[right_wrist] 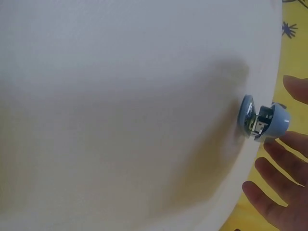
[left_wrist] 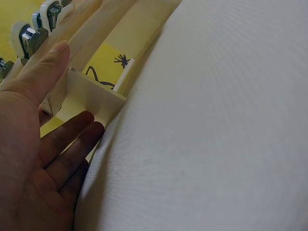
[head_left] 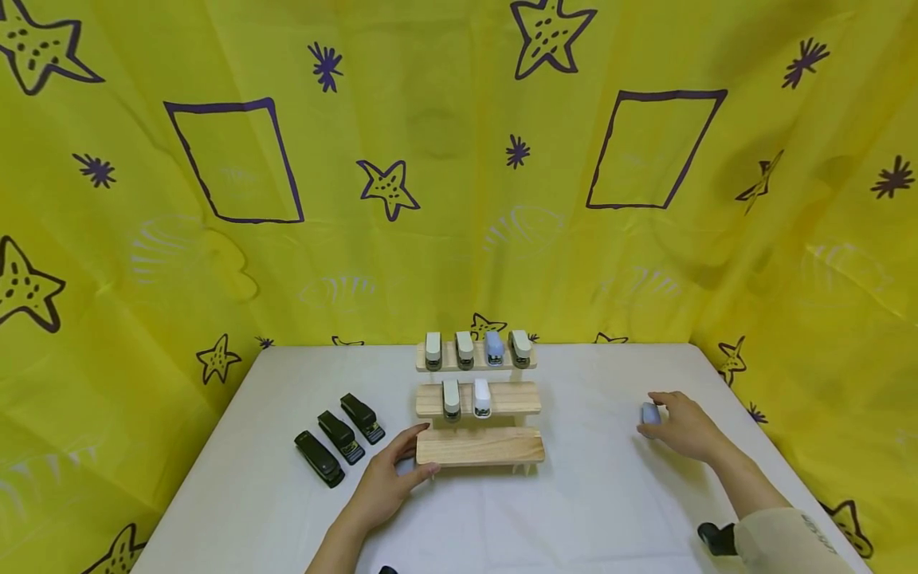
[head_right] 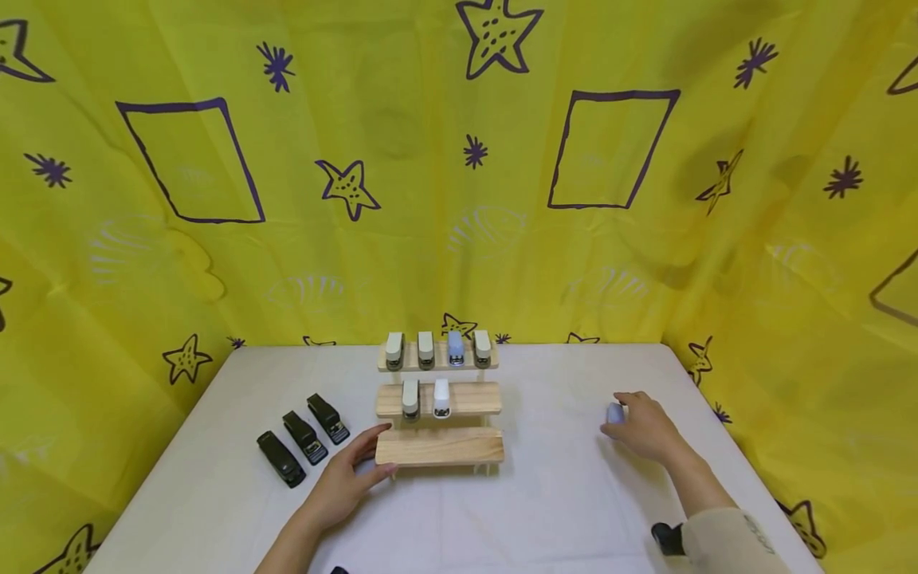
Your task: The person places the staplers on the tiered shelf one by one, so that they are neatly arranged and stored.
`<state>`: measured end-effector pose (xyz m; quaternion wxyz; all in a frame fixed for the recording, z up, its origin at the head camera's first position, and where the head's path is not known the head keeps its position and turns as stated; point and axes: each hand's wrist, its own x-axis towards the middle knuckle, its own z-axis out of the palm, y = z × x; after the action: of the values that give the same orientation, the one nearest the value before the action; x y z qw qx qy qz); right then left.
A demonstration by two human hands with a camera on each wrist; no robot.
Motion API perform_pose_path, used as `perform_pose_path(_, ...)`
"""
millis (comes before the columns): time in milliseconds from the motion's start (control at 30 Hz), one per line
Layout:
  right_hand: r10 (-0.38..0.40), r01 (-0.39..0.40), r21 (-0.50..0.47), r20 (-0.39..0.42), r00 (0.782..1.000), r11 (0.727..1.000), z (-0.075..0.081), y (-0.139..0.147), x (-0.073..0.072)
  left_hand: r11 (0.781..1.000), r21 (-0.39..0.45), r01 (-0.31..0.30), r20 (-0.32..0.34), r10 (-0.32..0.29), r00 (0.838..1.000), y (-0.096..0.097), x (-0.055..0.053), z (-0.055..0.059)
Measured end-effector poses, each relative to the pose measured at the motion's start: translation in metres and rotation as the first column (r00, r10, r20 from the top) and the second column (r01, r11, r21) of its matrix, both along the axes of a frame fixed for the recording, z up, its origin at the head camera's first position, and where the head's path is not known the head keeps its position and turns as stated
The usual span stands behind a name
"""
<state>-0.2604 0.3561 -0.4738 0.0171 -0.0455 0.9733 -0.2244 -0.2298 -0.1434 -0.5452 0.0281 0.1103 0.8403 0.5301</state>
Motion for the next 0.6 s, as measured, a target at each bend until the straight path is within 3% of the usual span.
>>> perform_pose_path(300,-0.008,0.008,-0.008,0.039,0.999,1.0,-0.004,0.006,-0.003,1.0,-0.004,-0.002,0.009,0.002,1.0,0.0,-0.001,0.0)
perform_pose_path(600,-0.004,0.004,-0.025,0.026,1.0,1.0,-0.011,0.007,-0.006,1.0,-0.003,0.003,0.007,-0.003,1.0,0.0,-0.001,0.001)
